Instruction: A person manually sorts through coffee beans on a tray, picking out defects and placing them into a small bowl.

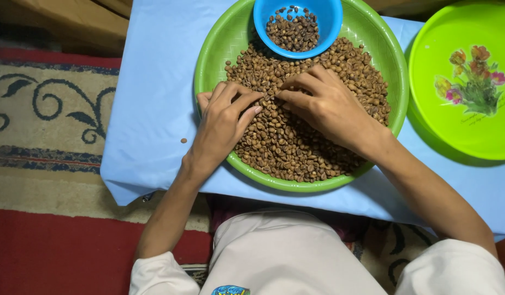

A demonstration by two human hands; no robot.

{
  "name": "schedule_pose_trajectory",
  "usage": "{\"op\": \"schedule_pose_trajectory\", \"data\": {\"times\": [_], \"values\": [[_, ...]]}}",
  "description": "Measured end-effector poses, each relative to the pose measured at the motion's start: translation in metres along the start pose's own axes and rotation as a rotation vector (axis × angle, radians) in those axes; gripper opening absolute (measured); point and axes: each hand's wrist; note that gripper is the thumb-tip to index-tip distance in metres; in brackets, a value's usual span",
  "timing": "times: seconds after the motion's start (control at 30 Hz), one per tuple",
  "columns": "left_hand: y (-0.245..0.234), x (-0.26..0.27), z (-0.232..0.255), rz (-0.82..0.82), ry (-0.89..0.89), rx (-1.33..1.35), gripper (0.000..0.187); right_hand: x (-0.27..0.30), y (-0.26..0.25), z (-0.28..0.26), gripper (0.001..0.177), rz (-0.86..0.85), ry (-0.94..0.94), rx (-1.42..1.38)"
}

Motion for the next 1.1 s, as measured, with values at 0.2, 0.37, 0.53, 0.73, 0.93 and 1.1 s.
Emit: {"op": "schedule_pose_trajectory", "data": {"times": [0.2, 0.37, 0.53, 0.73, 0.93, 1.1], "values": [[0.0, -0.003, -0.001, 0.016, -0.004, 0.026, 0.012, 0.001, 0.007, 0.004, 0.014, -0.031, -0.008, -0.033], [-0.004, -0.001, -0.005, 0.041, -0.049, 0.099, 0.007, -0.01, -0.01, 0.001, 0.011, -0.018, -0.012, -0.039], [-0.003, 0.001, -0.017, 0.158, -0.119, 0.064, 0.015, -0.042, 0.002, 0.012, 0.02, -0.032, -0.067, -0.101], [0.001, 0.002, -0.022, 0.227, -0.128, 0.048, 0.019, -0.076, 0.027, 0.017, 0.024, -0.256, -0.023, -0.064], [-0.003, 0.003, -0.02, 0.235, -0.122, 0.128, 0.016, -0.075, 0.029, 0.013, 0.02, -0.366, 0.06, -0.105], [-0.01, 0.002, -0.024, 0.204, -0.163, 0.247, 0.015, -0.068, -0.005, 0.01, 0.013, -0.263, 0.193, -0.514]]}}
Point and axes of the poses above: each hand's wrist, its own x-axis away from the middle knuckle, its own y-axis out of the palm, z = x × y, and after that the axes turned 6 degrees about y, right-handed
